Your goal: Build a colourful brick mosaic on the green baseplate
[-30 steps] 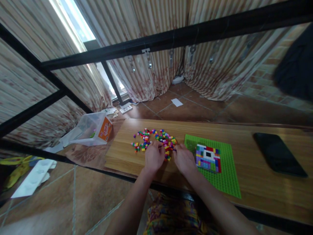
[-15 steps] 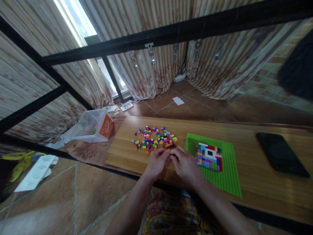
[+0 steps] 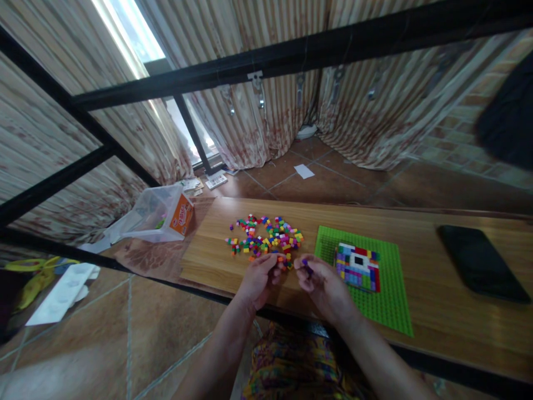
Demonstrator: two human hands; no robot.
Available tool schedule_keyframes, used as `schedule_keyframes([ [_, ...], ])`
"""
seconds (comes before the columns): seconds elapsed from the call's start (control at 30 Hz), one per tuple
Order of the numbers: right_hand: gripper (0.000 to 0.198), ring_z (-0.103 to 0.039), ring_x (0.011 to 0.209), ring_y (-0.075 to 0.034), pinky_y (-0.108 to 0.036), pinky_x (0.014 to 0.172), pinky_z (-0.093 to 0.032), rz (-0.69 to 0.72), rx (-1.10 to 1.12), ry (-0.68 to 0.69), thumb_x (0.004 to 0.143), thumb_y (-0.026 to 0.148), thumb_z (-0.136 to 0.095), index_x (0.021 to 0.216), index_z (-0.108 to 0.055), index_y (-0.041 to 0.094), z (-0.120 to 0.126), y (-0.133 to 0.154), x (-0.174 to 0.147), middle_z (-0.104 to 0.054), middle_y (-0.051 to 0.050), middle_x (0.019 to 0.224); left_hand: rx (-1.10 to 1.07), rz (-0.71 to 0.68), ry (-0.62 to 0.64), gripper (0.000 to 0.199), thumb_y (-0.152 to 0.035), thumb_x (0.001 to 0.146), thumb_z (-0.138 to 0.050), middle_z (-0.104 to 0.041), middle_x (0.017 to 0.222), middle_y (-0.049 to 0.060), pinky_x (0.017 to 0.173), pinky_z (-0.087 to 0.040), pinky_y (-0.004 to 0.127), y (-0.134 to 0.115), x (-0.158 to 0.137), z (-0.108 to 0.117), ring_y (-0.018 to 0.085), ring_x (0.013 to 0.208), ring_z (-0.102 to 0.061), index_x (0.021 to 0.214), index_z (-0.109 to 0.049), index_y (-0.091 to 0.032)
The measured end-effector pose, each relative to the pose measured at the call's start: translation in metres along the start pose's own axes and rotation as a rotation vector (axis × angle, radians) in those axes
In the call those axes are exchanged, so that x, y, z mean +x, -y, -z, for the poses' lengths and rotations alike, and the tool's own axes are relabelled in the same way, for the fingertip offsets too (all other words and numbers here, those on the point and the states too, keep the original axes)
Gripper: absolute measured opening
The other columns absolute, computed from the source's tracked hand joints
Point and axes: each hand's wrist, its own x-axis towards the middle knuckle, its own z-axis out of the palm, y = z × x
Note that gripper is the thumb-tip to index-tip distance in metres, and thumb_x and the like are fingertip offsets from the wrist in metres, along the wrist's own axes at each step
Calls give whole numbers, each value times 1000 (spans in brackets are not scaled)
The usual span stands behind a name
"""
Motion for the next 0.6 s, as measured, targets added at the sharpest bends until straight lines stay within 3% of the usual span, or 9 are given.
schedule_keyframes([
  [0.1, 21, -38, 51, -8, -18, 38, -20, -59, 43, -29, 74, 39, -66, 75, -59, 19, 2, 3, 2, -58, -1, 75, 109, -77, -61, 36, -40, 66, -75, -54, 65, -1, 43, -27, 15, -1, 6, 3, 4, 50, -40, 85, -66, -10],
  [0.2, 32, -31, 46, -6, -18, 37, -13, -29, -110, -97, 74, 48, -66, 70, -56, 18, 5, 4, 8, -56, 1, 71, 341, -207, -120, 31, -44, 73, -66, -45, 54, -5, 42, -26, 17, -3, 22, 5, 4, 44, -36, 73, -63, -13],
  [0.3, 33, -34, 45, -7, -20, 40, -22, 114, -525, -193, 76, 50, -62, 69, -59, 18, 8, 3, 18, -56, 2, 63, 502, -311, -188, 27, -39, 74, -63, -43, 50, -6, 44, -27, 19, -5, 42, 9, 6, 45, -36, 64, -61, -14],
  [0.4, 25, -54, 57, -13, -24, 55, -38, 260, -1128, -244, 83, 39, -55, 81, -69, 19, 7, 4, 31, -64, -1, 66, 552, -353, -227, 19, -31, 71, -64, -51, 53, -4, 49, -30, 20, -7, 56, 14, 8, 51, -41, 63, -65, -14],
  [0.5, 26, -64, 76, -19, -28, 68, -42, 218, -1575, -295, 89, 31, -47, 100, -70, 24, 0, 5, 43, -72, -4, 81, 584, -379, -249, 17, -28, 72, -62, -54, 55, -3, 52, -32, 21, -7, 59, 18, 9, 55, -45, 64, -67, -15],
  [0.6, 29, -67, 83, -20, -29, 71, -42, 113, -1782, -302, 92, 32, -44, 110, -66, 28, -7, 4, 51, -73, -5, 91, 580, -383, -252, 16, -29, 73, -60, -53, 53, -3, 53, -34, 21, -7, 53, 20, 11, 56, -47, 68, -69, -15],
])
